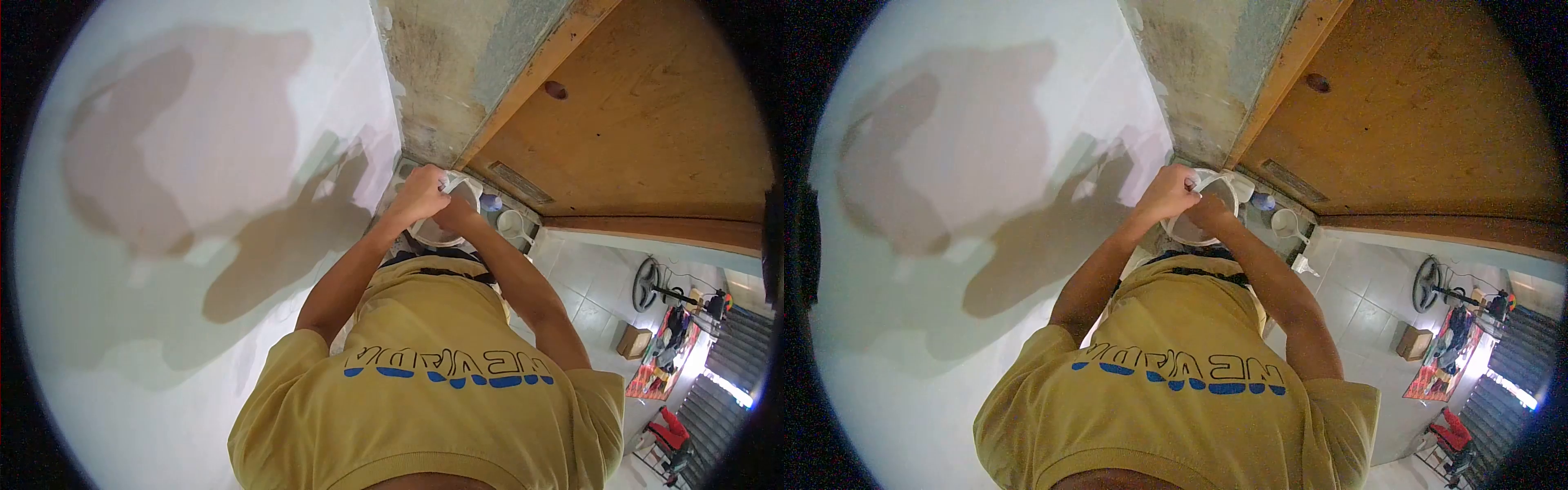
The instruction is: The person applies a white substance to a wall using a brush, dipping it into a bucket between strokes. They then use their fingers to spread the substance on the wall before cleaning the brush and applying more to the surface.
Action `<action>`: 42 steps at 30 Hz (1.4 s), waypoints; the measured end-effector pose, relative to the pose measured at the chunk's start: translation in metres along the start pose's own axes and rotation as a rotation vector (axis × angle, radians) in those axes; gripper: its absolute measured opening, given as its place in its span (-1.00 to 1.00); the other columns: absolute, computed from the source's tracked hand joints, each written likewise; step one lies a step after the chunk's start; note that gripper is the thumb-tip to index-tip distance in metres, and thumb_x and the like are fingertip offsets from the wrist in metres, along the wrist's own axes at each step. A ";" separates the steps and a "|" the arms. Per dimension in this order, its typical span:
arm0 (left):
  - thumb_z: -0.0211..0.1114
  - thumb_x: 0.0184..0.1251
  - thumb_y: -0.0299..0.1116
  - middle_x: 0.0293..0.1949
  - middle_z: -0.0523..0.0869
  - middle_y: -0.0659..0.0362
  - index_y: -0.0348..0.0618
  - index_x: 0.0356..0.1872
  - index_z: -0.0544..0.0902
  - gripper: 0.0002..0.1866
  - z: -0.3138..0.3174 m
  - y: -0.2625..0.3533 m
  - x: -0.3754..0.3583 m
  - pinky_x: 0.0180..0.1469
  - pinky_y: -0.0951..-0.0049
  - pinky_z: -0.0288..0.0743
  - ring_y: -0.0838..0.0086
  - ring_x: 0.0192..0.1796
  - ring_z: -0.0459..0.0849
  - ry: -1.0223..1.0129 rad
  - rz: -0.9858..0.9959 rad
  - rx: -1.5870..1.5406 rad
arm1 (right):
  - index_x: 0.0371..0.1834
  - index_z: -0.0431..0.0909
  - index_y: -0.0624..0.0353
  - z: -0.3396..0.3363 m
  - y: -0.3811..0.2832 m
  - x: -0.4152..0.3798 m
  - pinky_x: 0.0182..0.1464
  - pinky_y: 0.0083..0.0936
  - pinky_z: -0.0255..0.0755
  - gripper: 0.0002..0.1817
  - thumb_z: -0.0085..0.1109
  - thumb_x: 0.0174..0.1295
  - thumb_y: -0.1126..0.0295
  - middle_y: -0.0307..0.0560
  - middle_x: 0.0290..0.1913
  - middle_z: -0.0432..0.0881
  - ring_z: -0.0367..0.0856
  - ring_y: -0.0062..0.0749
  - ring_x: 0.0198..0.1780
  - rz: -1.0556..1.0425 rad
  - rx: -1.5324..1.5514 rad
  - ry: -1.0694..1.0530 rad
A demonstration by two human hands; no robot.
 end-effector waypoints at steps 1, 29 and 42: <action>0.40 -0.13 -0.42 -0.52 0.65 -0.11 -0.39 -0.49 0.59 -0.77 0.000 0.001 0.000 -0.35 0.21 0.48 0.07 -0.43 0.67 -0.015 -0.011 0.013 | -0.28 0.63 0.10 -0.005 -0.001 -0.002 -0.18 -0.17 0.56 -0.79 0.16 0.06 0.28 0.02 -0.29 0.71 0.70 -0.05 -0.23 0.001 0.000 0.001; 0.37 0.16 -0.20 -0.67 0.51 0.24 -0.34 -0.55 0.62 -0.66 -0.083 -0.055 0.017 -0.50 0.38 0.26 0.61 -0.54 0.38 0.278 -0.158 -0.410 | 0.05 0.52 0.38 -0.083 0.055 -0.186 -0.18 -0.52 0.48 -0.65 0.12 0.36 0.30 0.03 -0.26 0.68 0.60 -0.40 -0.23 0.132 1.956 1.047; 0.36 0.21 -0.30 -0.33 0.69 0.23 -0.25 -0.17 0.68 -0.74 -0.046 -0.046 0.011 -0.27 0.49 0.46 0.60 -0.28 0.60 0.374 -0.179 -0.748 | 0.21 0.38 0.27 -0.123 0.005 -0.115 -0.24 -0.79 0.56 -0.43 0.32 0.22 0.22 -0.04 -0.10 0.60 0.60 -0.58 -0.23 -0.399 2.561 0.692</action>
Point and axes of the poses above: each hand's wrist, its own x-axis towards the middle knuckle, its own z-axis out of the palm, y = z × x, the point moved 6 cm from there along x, towards the middle knuckle
